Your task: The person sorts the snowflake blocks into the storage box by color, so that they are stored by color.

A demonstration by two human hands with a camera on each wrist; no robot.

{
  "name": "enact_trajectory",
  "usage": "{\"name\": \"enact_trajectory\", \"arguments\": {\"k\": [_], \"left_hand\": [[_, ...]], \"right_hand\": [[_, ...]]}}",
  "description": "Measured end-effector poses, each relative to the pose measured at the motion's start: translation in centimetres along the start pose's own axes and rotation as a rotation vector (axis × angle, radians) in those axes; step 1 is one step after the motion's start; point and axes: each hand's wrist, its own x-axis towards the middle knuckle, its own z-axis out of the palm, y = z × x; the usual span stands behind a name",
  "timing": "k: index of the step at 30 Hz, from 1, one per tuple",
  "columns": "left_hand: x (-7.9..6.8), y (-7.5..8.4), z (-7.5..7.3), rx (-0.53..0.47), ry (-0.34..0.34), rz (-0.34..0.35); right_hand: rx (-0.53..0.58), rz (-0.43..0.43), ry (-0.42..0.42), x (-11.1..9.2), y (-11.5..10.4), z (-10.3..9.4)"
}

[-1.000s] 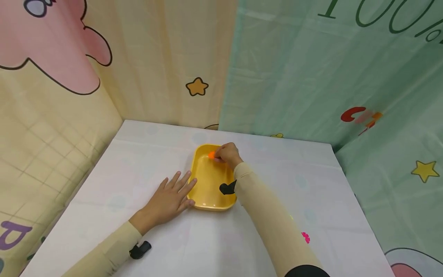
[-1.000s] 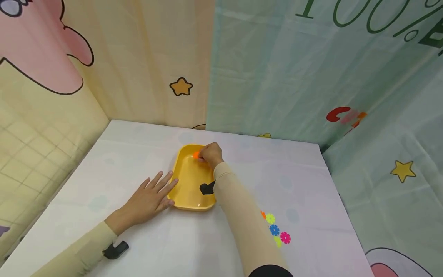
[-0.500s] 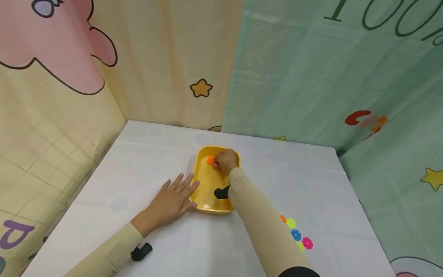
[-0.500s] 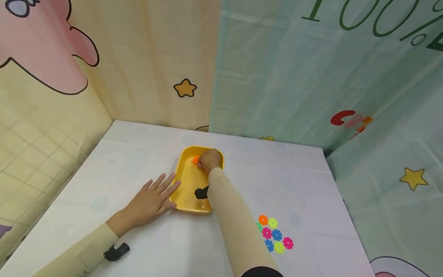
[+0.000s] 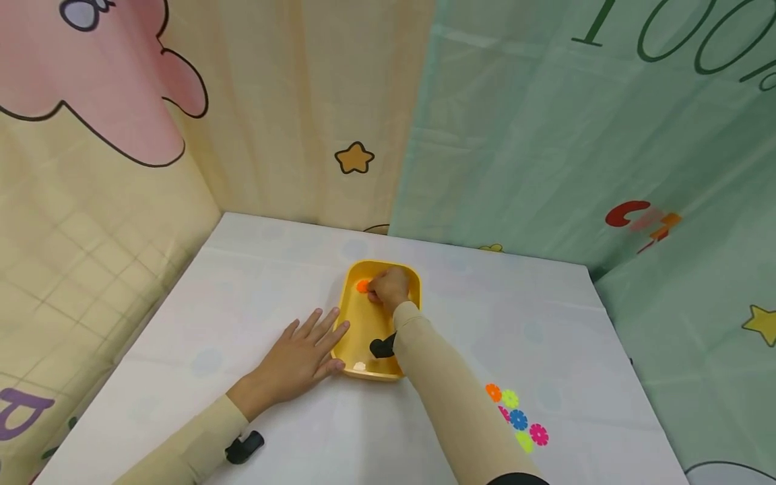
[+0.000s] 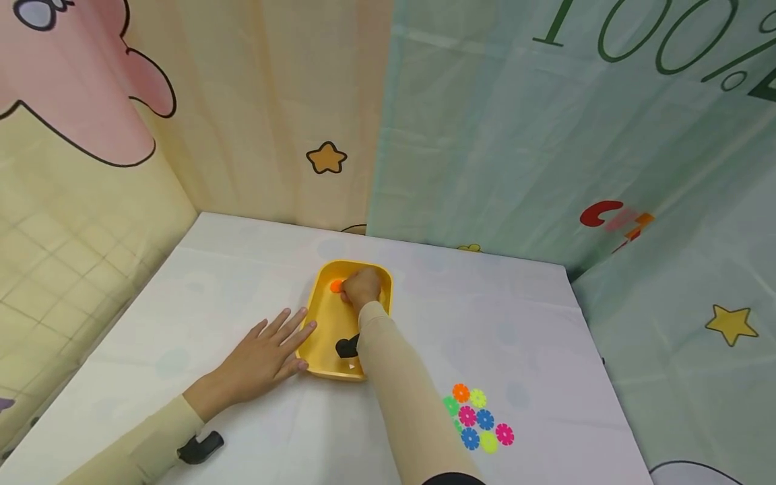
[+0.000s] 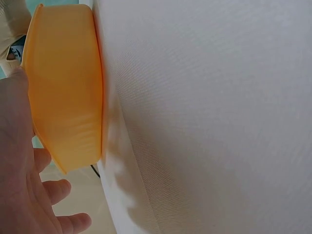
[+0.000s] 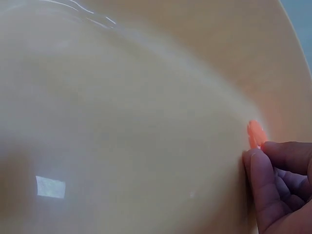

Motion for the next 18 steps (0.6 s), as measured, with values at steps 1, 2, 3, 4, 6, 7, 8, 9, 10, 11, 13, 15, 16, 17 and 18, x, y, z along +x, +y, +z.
{"name": "enact_trajectory", "arguments": {"k": [1, 2, 3, 4, 6, 7, 8, 9, 10, 11, 13, 15, 16, 17, 18], "left_hand": [[0.01, 0.0, 0.03, 0.0, 0.002, 0.0], [0.01, 0.0, 0.05, 0.0, 0.003, 0.0], [0.02, -0.01, 0.07, 0.001, 0.004, 0.0], [0.06, 0.0, 0.0, 0.003, 0.006, 0.001], [0.14, 0.04, -0.14, 0.005, 0.008, 0.0], [0.17, 0.05, -0.19, 0.006, 0.008, 0.0], [0.18, 0.07, -0.24, 0.005, 0.005, 0.0], [0.18, 0.09, -0.26, 0.002, 0.002, -0.001], [0.16, 0.11, -0.28, -0.001, -0.001, -0.001], [0.13, 0.13, -0.28, -0.003, -0.005, -0.003], [0.04, 0.14, -0.27, -0.004, -0.012, -0.006], [-0.02, 0.18, -0.27, -0.008, -0.014, -0.006], [-0.03, 0.19, -0.29, -0.008, -0.016, -0.007], [-0.03, 0.2, -0.3, -0.008, -0.016, -0.007], [-0.02, 0.22, -0.32, -0.009, -0.014, -0.006]], "right_hand": [[-0.002, -0.003, -0.002, 0.02, 0.05, 0.02], [-0.003, -0.001, -0.006, 0.07, 0.1, 0.04], [-0.004, 0.0, -0.01, 0.1, 0.15, 0.06], [-0.004, 0.002, -0.012, 0.16, 0.11, 0.01], [-0.004, 0.001, -0.015, 0.23, 0.03, -0.06], [-0.009, -0.003, -0.013, 0.22, 0.01, -0.11], [-0.013, -0.001, -0.012, 0.22, -0.01, -0.13], [-0.019, -0.001, -0.011, 0.22, -0.02, -0.14], [-0.023, 0.003, -0.01, 0.21, -0.05, -0.14], [-0.026, 0.009, -0.011, 0.18, -0.08, -0.13], [-0.034, 0.018, -0.016, 0.11, -0.15, -0.13], [-0.035, 0.035, -0.023, 0.08, -0.3, -0.23], [-0.039, 0.043, -0.025, 0.04, -0.4, -0.31], [-0.04, 0.048, -0.027, 0.0, -0.5, -0.41], [-0.049, 0.047, -0.03, -0.04, -0.61, -0.56]]}}
